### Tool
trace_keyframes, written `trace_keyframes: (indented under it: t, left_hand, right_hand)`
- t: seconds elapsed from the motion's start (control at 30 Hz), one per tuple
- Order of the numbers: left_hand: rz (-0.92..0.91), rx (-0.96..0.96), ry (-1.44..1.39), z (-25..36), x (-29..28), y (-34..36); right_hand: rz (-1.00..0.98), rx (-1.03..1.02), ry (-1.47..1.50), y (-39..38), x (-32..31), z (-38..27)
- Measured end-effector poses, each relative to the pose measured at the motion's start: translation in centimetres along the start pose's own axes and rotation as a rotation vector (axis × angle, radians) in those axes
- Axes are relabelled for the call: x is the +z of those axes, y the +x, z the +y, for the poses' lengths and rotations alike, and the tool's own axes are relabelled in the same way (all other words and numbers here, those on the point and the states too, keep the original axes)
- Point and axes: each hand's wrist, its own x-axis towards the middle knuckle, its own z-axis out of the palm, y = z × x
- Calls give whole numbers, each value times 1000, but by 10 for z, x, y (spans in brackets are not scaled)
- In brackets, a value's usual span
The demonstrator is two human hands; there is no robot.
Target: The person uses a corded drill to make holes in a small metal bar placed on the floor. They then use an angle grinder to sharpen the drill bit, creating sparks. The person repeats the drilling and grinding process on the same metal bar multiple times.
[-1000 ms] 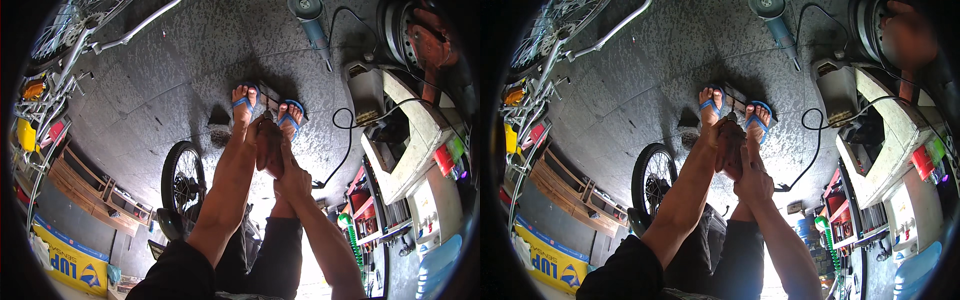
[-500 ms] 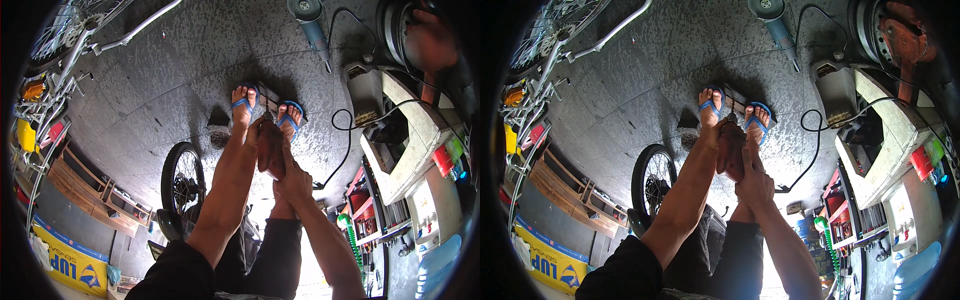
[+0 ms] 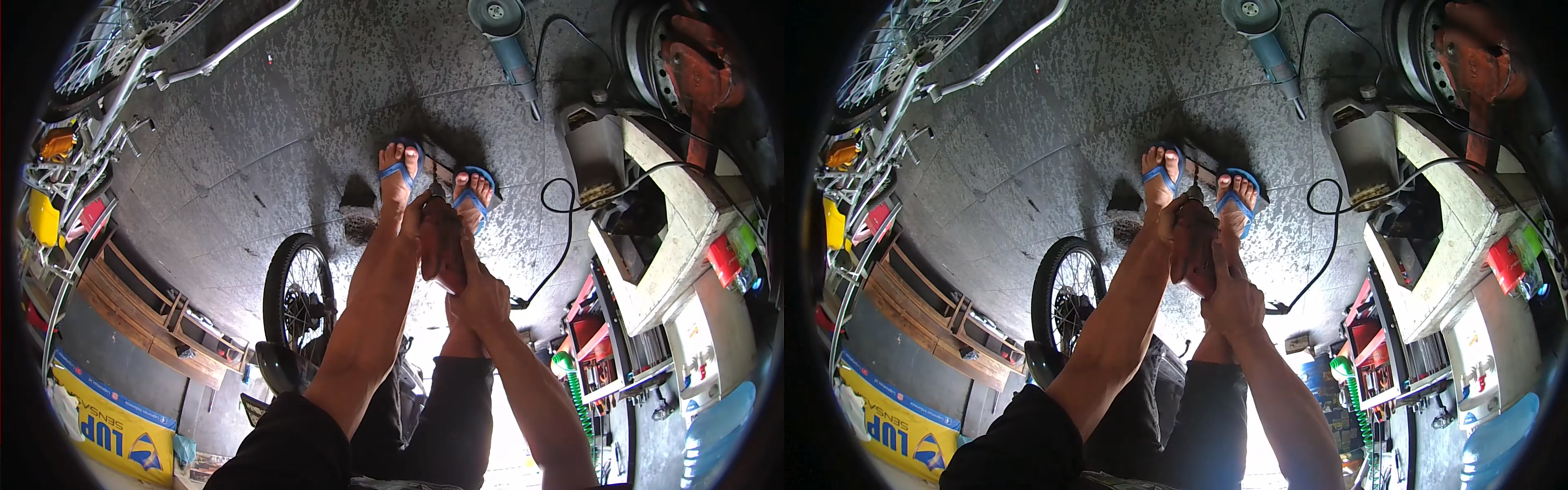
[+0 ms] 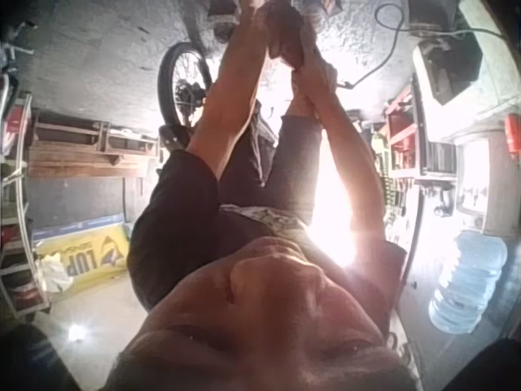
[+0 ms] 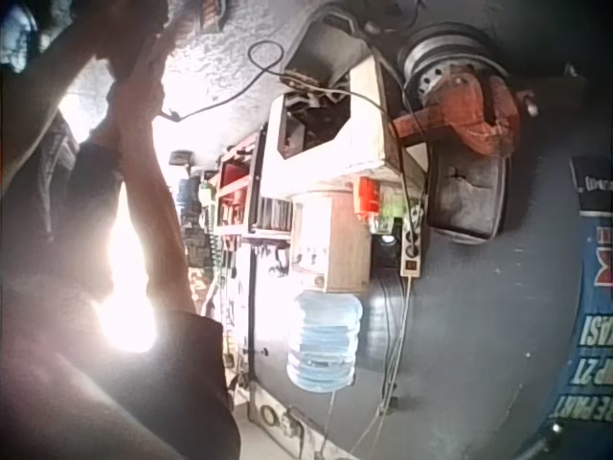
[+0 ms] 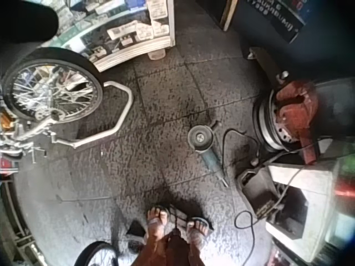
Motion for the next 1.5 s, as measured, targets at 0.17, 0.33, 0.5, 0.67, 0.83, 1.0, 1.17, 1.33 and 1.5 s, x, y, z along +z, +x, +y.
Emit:
trace_keyframes:
  t: [0.17,0.33,0.5,0.67,0.83,1.0,1.17,1.33,1.5]
  left_hand:
    - [-14,-9,6,-6,-2,2]
    - [22,11,18,-8,0,1]
    - [21,33,67,-5,8,-3]
    - [368,82,167,-29,10,-3]
    - [242,38,-32,-9,10,-3]
    - [246,295,127,-11,1,3]
    - [317,410,202,-5,-7,3]
    - [129,194,131,-7,-1,3]
    - [229,199,131,-17,9,-3]
  right_hand:
    - [0,-14,-13,0,2,1]
    - [-29,-5,-13,1,-4,-1]
    - [19,-12,-2,3,5,7]
    - [-75,60,-28,6,-5,-9]
    - [-122,139,-30,7,-12,-16]
    - [-62,69,-38,5,-2,-15]
    - [-63,55,-43,6,1,-13]
    - [-45,49,-68,2,5,-11]
    - [-31,24,-54,1,4,-9]
